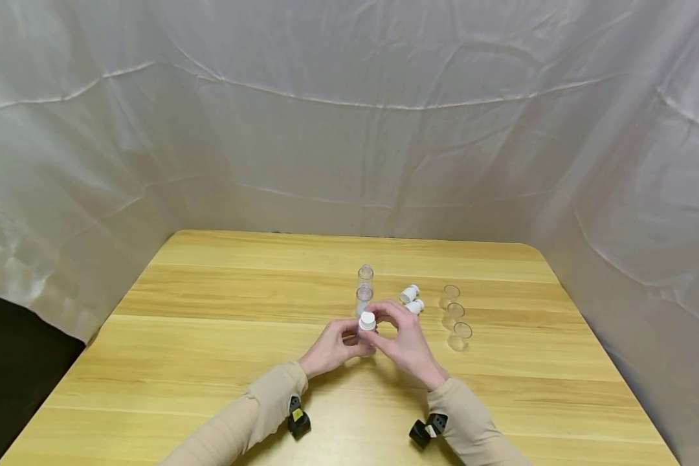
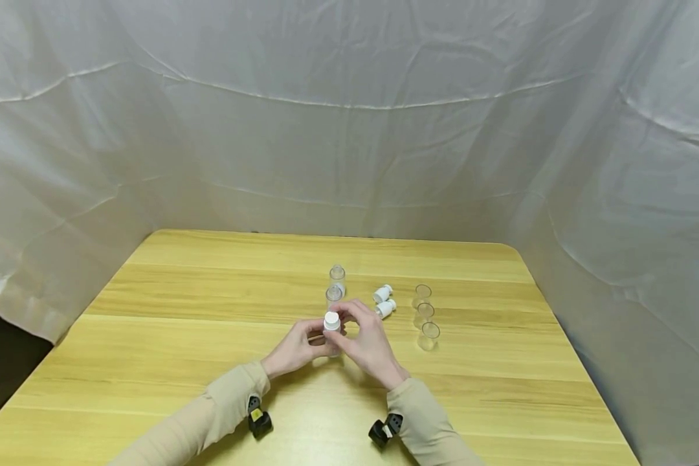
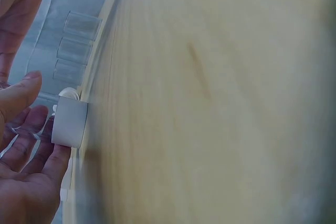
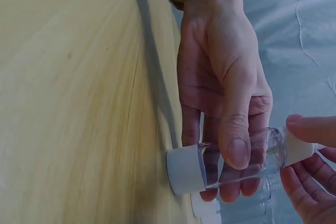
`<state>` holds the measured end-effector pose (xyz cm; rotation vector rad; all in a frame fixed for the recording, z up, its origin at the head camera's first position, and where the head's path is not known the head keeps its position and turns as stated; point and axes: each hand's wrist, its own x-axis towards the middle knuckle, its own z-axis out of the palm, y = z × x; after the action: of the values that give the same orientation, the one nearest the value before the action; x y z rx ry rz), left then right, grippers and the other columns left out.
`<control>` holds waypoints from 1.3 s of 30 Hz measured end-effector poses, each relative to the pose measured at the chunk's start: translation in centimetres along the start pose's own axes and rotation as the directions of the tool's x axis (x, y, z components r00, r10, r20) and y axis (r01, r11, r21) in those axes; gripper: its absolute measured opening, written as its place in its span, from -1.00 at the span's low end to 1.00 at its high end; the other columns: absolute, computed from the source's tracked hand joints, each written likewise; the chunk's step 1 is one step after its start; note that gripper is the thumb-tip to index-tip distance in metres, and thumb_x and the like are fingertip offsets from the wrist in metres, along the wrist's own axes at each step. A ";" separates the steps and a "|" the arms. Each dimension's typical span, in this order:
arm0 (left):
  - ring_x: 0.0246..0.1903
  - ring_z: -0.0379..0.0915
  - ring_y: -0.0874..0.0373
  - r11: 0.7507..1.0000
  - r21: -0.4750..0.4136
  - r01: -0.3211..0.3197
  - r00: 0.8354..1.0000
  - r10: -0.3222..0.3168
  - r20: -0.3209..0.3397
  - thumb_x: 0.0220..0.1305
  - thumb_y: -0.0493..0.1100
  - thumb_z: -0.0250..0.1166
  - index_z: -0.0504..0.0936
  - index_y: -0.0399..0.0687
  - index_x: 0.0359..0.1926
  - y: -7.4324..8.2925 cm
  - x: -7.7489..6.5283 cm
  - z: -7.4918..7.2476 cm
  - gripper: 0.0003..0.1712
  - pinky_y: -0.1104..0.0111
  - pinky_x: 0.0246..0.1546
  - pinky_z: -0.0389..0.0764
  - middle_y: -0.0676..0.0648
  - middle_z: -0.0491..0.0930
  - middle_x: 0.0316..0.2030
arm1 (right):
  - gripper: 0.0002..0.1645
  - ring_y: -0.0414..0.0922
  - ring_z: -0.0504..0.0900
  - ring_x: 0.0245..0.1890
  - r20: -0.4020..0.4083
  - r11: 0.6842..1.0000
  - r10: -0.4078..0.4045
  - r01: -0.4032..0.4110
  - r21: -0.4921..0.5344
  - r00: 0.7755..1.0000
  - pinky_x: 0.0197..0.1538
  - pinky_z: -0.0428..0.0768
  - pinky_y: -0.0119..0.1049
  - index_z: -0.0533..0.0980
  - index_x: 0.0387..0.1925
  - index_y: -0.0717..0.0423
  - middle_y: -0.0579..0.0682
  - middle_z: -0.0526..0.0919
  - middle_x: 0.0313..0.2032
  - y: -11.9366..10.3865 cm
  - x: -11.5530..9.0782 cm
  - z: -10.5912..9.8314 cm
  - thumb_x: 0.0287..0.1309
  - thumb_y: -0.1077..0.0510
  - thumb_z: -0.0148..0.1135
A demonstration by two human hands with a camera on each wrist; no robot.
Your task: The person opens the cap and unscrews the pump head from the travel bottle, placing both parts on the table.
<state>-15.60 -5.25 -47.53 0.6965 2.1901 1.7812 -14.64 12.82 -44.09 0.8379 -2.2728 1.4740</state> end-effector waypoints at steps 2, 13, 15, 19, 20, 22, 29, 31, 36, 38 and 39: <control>0.19 0.56 -0.22 1.000 -0.002 0.003 1.000 -0.003 0.002 0.24 -0.31 0.40 0.57 -0.40 0.16 0.0 0.0 0.0 -0.52 0.28 0.29 0.60 -0.36 0.61 0.16 | -0.58 -0.03 0.73 -0.15 0.012 1.000 0.011 -0.012 0.010 1.000 0.10 0.75 -0.20 0.61 -0.06 0.26 0.12 0.71 -0.13 -0.1 0.0 -0.1 -0.01 0.36 0.51; 0.17 0.57 -0.20 1.000 0.025 0.001 1.000 -0.001 0.003 0.24 -0.31 0.39 0.61 -0.37 0.11 0.0 0.0 -0.1 -0.58 0.25 0.29 0.60 -0.33 0.65 0.10 | -0.41 0.00 0.68 -0.06 0.067 1.000 -0.007 0.008 -0.024 0.998 0.15 0.72 -0.18 0.55 0.12 0.27 0.15 0.70 -0.03 -0.1 0.0 -0.2 0.00 0.37 0.49; 0.15 0.58 -0.20 1.000 0.026 0.002 1.000 -0.002 0.001 0.24 -0.32 0.39 0.61 -0.36 0.09 0.1 0.0 -0.1 -0.60 0.26 0.27 0.62 -0.34 0.66 0.07 | -0.38 -0.05 0.66 -0.08 0.043 0.999 -0.013 0.015 -0.040 0.999 0.09 0.72 -0.21 0.53 0.11 0.27 0.12 0.69 -0.06 0.0 -0.1 -0.1 -0.05 0.35 0.53; 0.16 0.58 -0.22 0.999 0.031 -0.008 1.000 0.008 0.004 0.24 -0.32 0.39 0.59 -0.38 0.13 0.1 -0.1 -0.1 -0.56 0.26 0.26 0.62 -0.35 0.64 0.11 | -0.46 -0.17 0.62 -0.19 -0.013 0.999 -0.044 0.044 -0.027 0.999 -0.06 0.73 -0.31 0.54 -0.02 0.26 0.07 0.66 -0.18 0.2 -0.1 0.2 -0.09 0.37 0.55; 0.17 0.57 -0.22 0.999 0.032 -0.011 1.000 0.011 0.004 0.24 -0.31 0.39 0.58 -0.39 0.14 0.1 -0.1 -0.1 -0.55 0.27 0.26 0.62 -0.36 0.63 0.13 | -0.49 -0.19 0.61 -0.20 -0.020 0.999 -0.047 0.046 -0.021 0.999 -0.06 0.74 -0.33 0.54 -0.05 0.26 0.07 0.65 -0.19 0.2 -0.1 0.3 -0.09 0.38 0.55; 0.17 0.57 -0.22 0.999 0.036 -0.015 1.000 0.015 0.007 0.25 -0.31 0.39 0.57 -0.40 0.16 0.1 -0.1 -0.2 -0.53 0.26 0.27 0.62 -0.36 0.62 0.14 | -0.53 -0.22 0.61 -0.19 -0.020 0.999 -0.050 0.050 -0.009 0.999 -0.04 0.75 -0.34 0.55 -0.07 0.24 0.08 0.65 -0.18 0.2 -0.1 0.3 -0.07 0.40 0.53; 0.13 0.59 -0.18 0.999 0.046 -0.009 1.000 0.009 0.004 0.25 -0.30 0.38 0.61 -0.36 0.09 0.1 -0.1 -0.2 -0.60 0.26 0.26 0.63 -0.33 0.66 0.07 | -0.51 -0.18 0.62 -0.02 0.051 0.999 0.014 -0.016 0.048 0.999 0.19 0.69 -0.33 0.55 0.02 0.31 0.14 0.64 -0.02 -0.2 -0.1 0.1 0.00 0.44 0.45; 0.14 0.59 -0.18 0.999 0.038 -0.007 1.000 0.007 0.004 0.25 -0.31 0.38 0.61 -0.37 0.10 0.1 -0.1 -0.2 -0.60 0.26 0.26 0.62 -0.33 0.66 0.07 | -0.48 -0.17 0.61 -0.02 0.055 0.999 0.019 -0.021 0.036 0.998 0.19 0.69 -0.33 0.54 0.05 0.29 0.15 0.64 -0.01 -0.2 -0.1 0.1 0.00 0.43 0.46; 0.15 0.58 -0.20 0.999 0.034 -0.007 1.000 0.006 0.004 0.25 -0.31 0.39 0.60 -0.37 0.12 0.0 -0.1 -0.1 -0.57 0.27 0.26 0.62 -0.34 0.65 0.10 | -0.50 -0.18 0.63 -0.14 0.003 1.000 -0.008 0.008 -0.011 1.000 0.00 0.73 -0.28 0.55 0.00 0.25 0.10 0.66 -0.11 0.0 -0.2 0.3 -0.03 0.37 0.51; 0.16 0.58 -0.20 0.999 0.036 -0.006 1.000 0.006 0.003 0.25 -0.30 0.39 0.60 -0.37 0.13 0.0 0.0 -0.1 -0.56 0.26 0.26 0.62 -0.34 0.64 0.11 | -0.53 -0.19 0.63 -0.19 -0.015 1.000 -0.020 0.020 -0.018 1.000 -0.06 0.74 -0.27 0.55 -0.04 0.25 0.07 0.66 -0.15 0.0 -0.2 0.3 -0.02 0.37 0.51; 0.16 0.58 -0.20 0.999 0.040 -0.006 1.000 0.005 0.003 0.24 -0.30 0.40 0.60 -0.37 0.14 0.0 0.0 -0.1 -0.55 0.25 0.27 0.62 -0.33 0.64 0.12 | -0.55 -0.18 0.63 -0.19 -0.017 1.000 -0.025 0.025 -0.015 1.000 -0.06 0.74 -0.28 0.55 -0.05 0.26 0.07 0.66 -0.16 0.0 -0.1 0.3 -0.01 0.37 0.50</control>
<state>-15.65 -5.36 -47.49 0.7137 2.2295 1.7430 -14.49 12.53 -44.29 0.8424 -2.2501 1.4461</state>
